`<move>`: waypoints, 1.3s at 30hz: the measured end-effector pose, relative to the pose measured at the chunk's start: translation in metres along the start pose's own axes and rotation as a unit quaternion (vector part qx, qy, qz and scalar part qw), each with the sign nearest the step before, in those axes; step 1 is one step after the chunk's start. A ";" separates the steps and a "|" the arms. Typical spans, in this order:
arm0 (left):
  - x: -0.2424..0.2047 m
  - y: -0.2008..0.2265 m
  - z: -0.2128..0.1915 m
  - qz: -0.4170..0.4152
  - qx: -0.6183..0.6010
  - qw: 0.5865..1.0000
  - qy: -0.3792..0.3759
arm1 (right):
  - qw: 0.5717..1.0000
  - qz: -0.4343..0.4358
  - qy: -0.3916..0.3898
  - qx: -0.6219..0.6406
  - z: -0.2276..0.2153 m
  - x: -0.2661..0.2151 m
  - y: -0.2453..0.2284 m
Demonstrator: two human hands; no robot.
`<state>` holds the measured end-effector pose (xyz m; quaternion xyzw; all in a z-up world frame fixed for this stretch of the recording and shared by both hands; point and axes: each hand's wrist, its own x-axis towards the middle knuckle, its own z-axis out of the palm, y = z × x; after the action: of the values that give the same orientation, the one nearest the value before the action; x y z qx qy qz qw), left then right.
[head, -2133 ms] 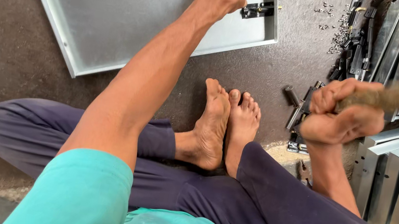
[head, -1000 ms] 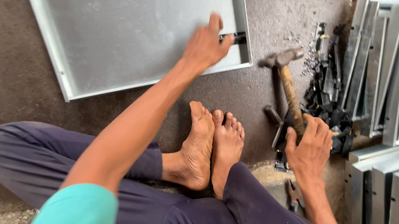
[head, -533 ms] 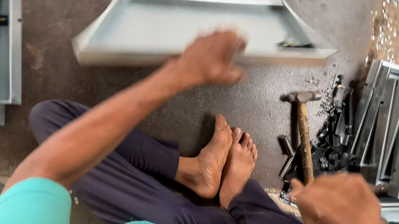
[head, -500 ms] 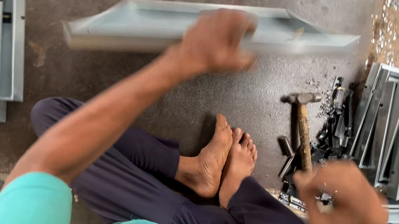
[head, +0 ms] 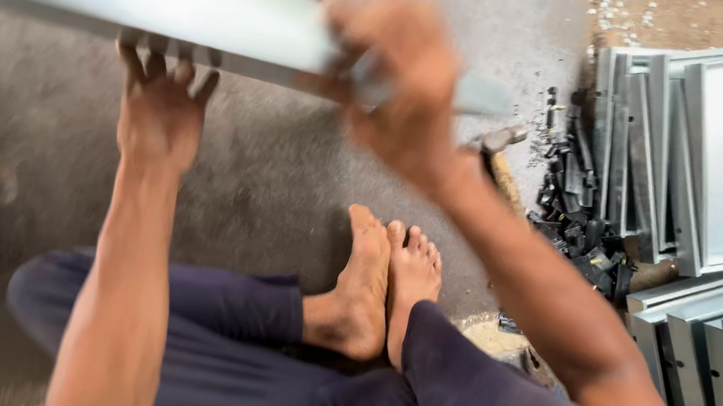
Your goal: The person is assembling metal frames by attaching small black components using a hammer. They repeatedly position the components and strike them into place on the metal frame.
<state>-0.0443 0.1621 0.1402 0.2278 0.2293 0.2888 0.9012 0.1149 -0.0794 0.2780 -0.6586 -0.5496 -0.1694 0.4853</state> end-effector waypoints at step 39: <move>-0.034 -0.220 0.062 -0.207 0.407 0.873 -0.170 | 0.943 0.220 -0.248 -0.012 -0.083 -0.232 0.137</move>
<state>0.0568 -0.0365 0.0797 0.5674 0.2117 -0.0662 0.7930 0.1837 -0.2677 0.0798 -0.7901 -0.4921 0.1037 0.3506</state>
